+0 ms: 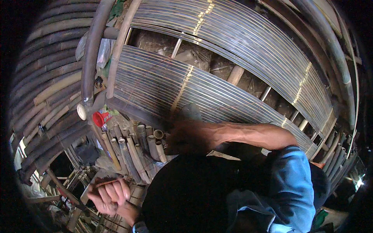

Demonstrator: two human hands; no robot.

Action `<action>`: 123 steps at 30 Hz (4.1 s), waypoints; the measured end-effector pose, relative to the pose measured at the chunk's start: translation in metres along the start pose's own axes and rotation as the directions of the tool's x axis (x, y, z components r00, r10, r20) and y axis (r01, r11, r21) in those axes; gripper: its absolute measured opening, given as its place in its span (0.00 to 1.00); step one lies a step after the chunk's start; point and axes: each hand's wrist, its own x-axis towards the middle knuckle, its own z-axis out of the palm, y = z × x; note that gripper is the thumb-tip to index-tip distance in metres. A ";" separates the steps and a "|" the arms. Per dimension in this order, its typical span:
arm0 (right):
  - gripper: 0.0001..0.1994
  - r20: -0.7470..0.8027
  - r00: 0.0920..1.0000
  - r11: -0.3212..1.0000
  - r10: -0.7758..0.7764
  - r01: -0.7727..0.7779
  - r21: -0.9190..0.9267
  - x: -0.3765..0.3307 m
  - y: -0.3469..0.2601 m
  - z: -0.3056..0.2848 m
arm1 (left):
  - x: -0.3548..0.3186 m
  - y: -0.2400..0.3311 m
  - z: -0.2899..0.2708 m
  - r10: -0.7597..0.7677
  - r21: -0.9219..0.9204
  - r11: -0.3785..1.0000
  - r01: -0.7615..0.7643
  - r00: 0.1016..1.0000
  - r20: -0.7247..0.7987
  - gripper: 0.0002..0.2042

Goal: The person weaves thin bamboo strips together by hand, threading long fibers through the gaps in the bamboo slats and pulling them tight.

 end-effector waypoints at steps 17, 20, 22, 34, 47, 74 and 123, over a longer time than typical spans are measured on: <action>0.23 0.545 0.424 0.433 0.723 -0.893 0.122 -0.196 -0.098 -0.056 | 0.111 -0.239 -0.036 -0.624 0.988 0.138 -0.074 0.768 0.145 0.15; 0.15 0.033 0.883 0.880 0.469 -0.464 -0.108 -0.276 -0.049 0.019 | 0.096 -0.203 -0.056 -0.705 0.968 0.203 0.149 0.708 0.039 0.12; 0.11 -0.021 0.878 0.764 0.478 -0.428 -0.482 -0.256 -0.039 0.040 | 0.107 -0.197 -0.076 -0.611 0.994 0.085 0.065 0.792 0.001 0.09; 0.13 -0.822 0.560 0.374 0.106 -0.788 -0.489 -0.180 0.027 -0.118 | 0.322 -0.240 -0.037 0.274 0.822 -0.109 -0.559 0.778 0.566 0.09; 0.13 -0.925 0.380 0.424 0.021 -0.841 -0.336 -0.188 0.061 -0.107 | 0.277 -0.348 0.075 -0.559 0.676 0.615 0.406 0.829 0.010 0.17; 0.15 -0.730 0.630 0.259 0.265 -0.776 -0.576 -0.197 0.040 -0.085 | 0.346 -0.215 -0.115 0.108 0.895 -0.195 -0.402 0.898 0.427 0.21; 0.18 -0.942 0.332 0.434 -0.060 -0.841 -0.324 -0.266 0.038 -0.051 | 0.313 -0.254 -0.073 -0.120 0.806 -0.060 -0.589 0.806 0.580 0.27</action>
